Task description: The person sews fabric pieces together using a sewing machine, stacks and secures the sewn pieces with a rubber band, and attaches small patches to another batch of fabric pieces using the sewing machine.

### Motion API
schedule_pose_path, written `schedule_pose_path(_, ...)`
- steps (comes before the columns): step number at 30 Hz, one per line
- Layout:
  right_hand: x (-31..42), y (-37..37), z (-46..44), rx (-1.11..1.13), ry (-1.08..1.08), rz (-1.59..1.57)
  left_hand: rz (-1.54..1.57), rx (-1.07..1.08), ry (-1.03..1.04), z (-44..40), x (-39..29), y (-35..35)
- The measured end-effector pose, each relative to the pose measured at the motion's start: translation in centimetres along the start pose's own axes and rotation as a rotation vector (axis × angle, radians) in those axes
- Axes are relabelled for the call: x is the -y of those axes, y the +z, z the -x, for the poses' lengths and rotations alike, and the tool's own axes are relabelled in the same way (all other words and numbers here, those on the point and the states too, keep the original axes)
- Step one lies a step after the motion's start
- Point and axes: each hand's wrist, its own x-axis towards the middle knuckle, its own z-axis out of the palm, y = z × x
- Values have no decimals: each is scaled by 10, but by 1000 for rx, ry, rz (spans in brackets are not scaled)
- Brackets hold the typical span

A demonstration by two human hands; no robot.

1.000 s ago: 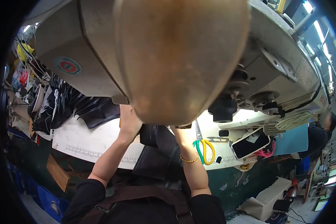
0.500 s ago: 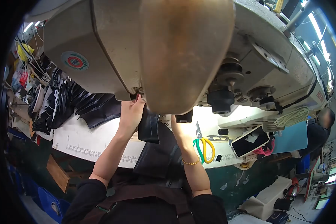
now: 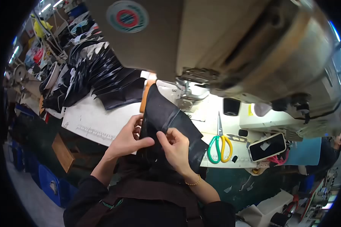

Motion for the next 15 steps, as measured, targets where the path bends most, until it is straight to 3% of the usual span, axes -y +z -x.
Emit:
schedule_pose_path(6, -9, 7, 5, 255, -5, 225, -448, -59, 150, -30, 33, -45)
schedule_pose_path(8, -4, 3, 7, 173, -139, 269, -702, -238, 252, -65, 40, -67)
schedule_pose_path(10, -1, -7, 9, 79, -268, 319, -1025, -402, 139, -99, 47, -88)
schedule_pose_path(12, -2, -25, 9, -53, -298, 388, -1370, -543, 229, -133, 76, -108)
schedule_pose_path(13, -6, -37, 9, -68, -279, 392, -1356, -615, 268, -143, 84, -112)
schedule_pose_path(15, -16, -56, 8, -125, -466, 699, -1439, -803, 443, -155, 94, -114)
